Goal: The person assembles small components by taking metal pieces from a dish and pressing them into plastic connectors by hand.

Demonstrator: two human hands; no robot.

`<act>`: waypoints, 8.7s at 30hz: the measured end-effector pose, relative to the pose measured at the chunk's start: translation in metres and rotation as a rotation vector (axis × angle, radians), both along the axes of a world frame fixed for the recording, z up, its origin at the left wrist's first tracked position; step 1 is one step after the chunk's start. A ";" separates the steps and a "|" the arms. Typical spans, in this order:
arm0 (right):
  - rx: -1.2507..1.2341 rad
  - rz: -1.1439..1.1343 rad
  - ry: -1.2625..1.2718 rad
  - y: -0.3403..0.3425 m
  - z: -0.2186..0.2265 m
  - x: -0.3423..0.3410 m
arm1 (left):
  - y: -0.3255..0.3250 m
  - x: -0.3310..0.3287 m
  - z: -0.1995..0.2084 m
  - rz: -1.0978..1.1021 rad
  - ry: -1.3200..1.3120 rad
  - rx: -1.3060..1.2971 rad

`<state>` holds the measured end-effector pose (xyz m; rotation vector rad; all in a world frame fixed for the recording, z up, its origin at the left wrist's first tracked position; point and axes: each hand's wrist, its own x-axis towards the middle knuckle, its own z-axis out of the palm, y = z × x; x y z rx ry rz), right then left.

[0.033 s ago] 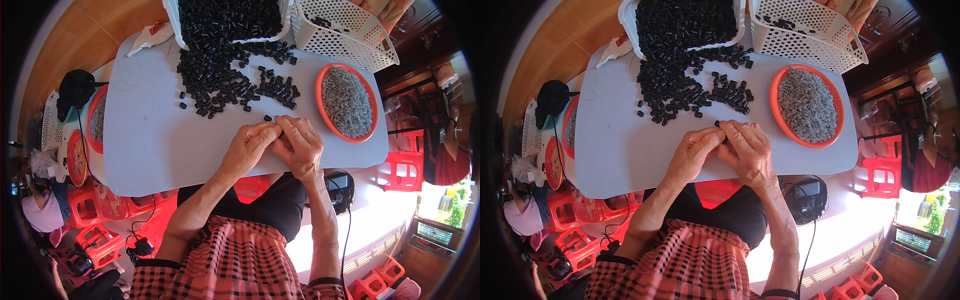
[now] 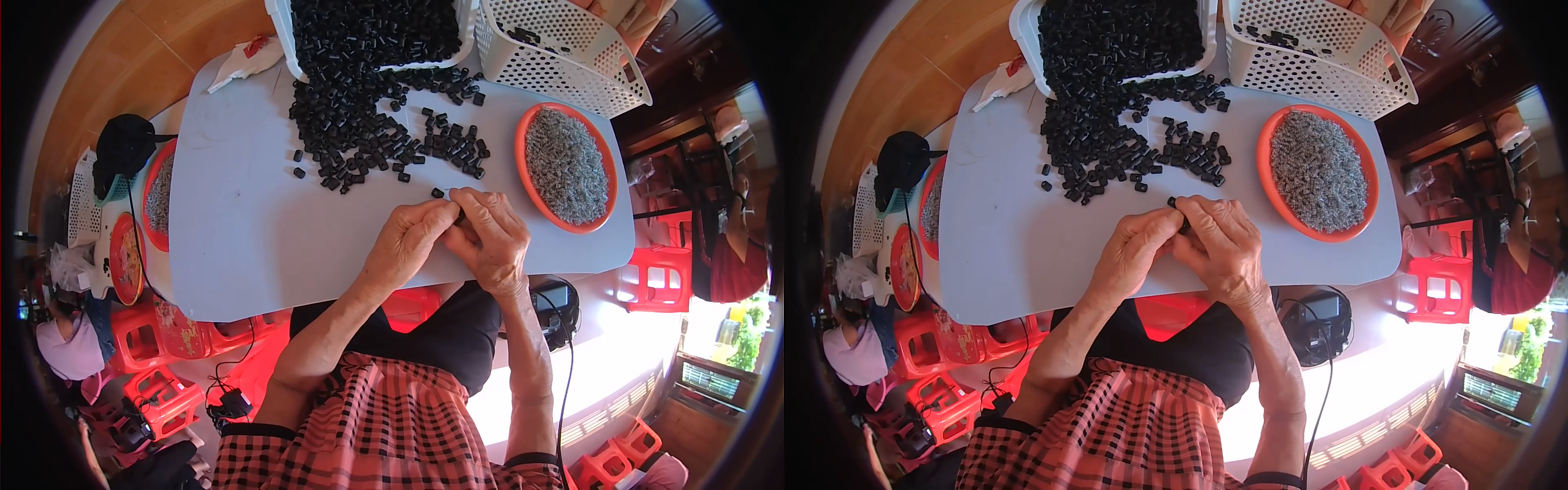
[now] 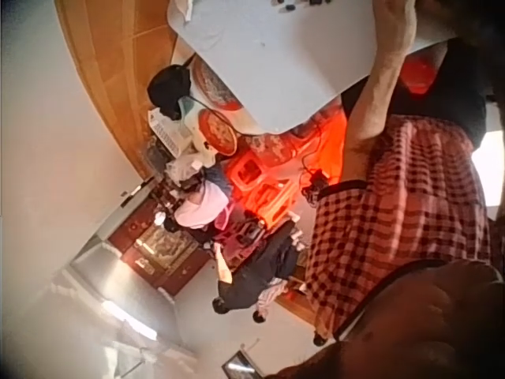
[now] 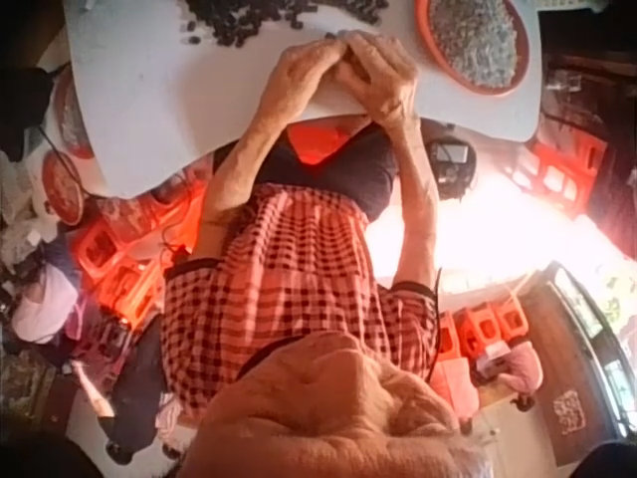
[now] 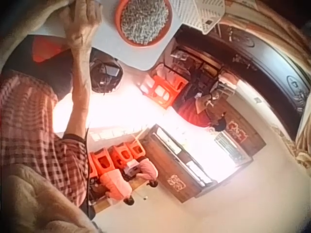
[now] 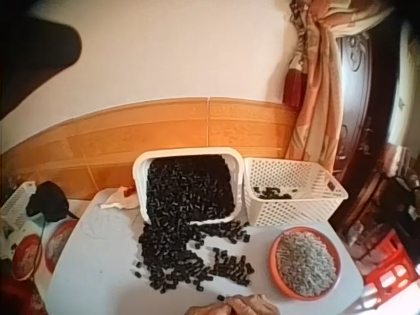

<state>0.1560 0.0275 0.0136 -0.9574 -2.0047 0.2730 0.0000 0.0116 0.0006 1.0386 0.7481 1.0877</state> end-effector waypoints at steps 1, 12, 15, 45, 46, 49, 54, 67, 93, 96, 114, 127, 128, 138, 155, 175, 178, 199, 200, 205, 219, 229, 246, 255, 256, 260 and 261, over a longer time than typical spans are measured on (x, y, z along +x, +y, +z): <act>0.001 0.001 0.000 0.000 0.000 0.000 | -0.002 0.001 0.000 0.023 0.014 -0.086; -0.078 -0.011 0.063 -0.001 0.001 0.001 | -0.001 0.002 0.000 0.048 0.025 -0.141; -0.093 0.008 0.034 -0.001 0.002 0.001 | -0.001 0.003 0.003 0.048 0.039 -0.148; 0.096 0.009 -0.099 0.000 0.001 0.002 | -0.001 0.006 0.006 0.104 0.160 0.020; 0.124 0.005 -0.105 0.000 0.001 0.001 | -0.001 0.007 0.005 0.122 0.154 0.030; 0.027 0.006 -0.064 -0.001 0.006 -0.003 | -0.001 0.005 0.003 0.139 0.142 0.026; 0.071 -0.028 -0.006 -0.003 0.011 -0.002 | -0.004 0.006 0.020 0.195 -0.089 -0.116; 0.098 -0.409 0.143 0.143 0.096 0.057 | -0.001 0.003 0.008 0.145 -0.139 0.028; -0.344 0.184 -0.252 0.151 0.029 -0.046 | -0.002 -0.002 0.005 0.136 -0.113 -0.144; -0.282 -0.007 -0.233 0.155 0.034 -0.040 | -0.002 -0.002 0.005 0.135 -0.124 -0.144; -0.380 0.180 -0.381 0.153 0.036 -0.038 | -0.003 -0.002 0.001 0.128 -0.092 -0.130; -0.039 0.070 -0.502 0.115 0.031 -0.028 | 0.001 -0.002 0.016 0.282 0.026 -0.060; -0.038 0.066 -0.503 0.105 0.035 -0.024 | 0.002 -0.005 0.015 0.298 0.034 -0.079; -0.183 0.032 -0.363 0.011 0.055 -0.012 | 0.005 0.002 0.015 0.275 0.142 0.070; -0.170 -0.406 -0.453 0.039 0.063 0.121 | 0.001 0.015 0.009 0.072 -0.468 -0.419; -0.147 -0.183 -0.652 0.056 0.053 0.116 | 0.003 0.014 0.004 0.074 -0.521 -0.447; -0.203 -0.224 -0.728 0.060 0.052 0.110 | 0.002 0.012 0.008 0.099 -0.497 -0.468; -0.541 0.096 -0.024 0.032 0.086 0.044 | -0.004 0.014 0.012 0.092 -0.364 -0.272; -0.541 0.131 -0.003 0.029 0.084 0.042 | -0.004 0.017 0.016 0.082 -0.367 -0.273; -0.567 0.206 0.002 0.024 0.074 0.018 | -0.005 0.008 0.012 0.119 -0.253 -0.198; -0.596 0.181 0.025 0.017 0.075 0.017 | -0.001 0.013 0.011 0.094 -0.194 -0.144; -0.701 0.156 0.124 0.019 0.063 0.004 | 0.000 0.002 0.016 0.111 -0.106 -0.101; -0.248 0.111 -0.423 0.155 0.036 -0.048 | -0.008 -0.014 0.004 0.110 -0.206 -0.210; -0.167 0.062 -0.451 0.153 0.029 -0.046 | -0.007 -0.015 0.003 0.106 -0.228 -0.222; -0.192 0.083 -0.360 0.149 0.033 -0.042 | -0.006 -0.015 0.005 0.094 -0.226 -0.221; -0.792 0.072 -0.113 0.107 0.065 -0.033 | -0.007 -0.018 0.006 0.148 -0.262 -0.259; -0.895 0.124 0.008 0.097 0.065 -0.026 | -0.007 -0.019 0.008 0.165 -0.239 -0.273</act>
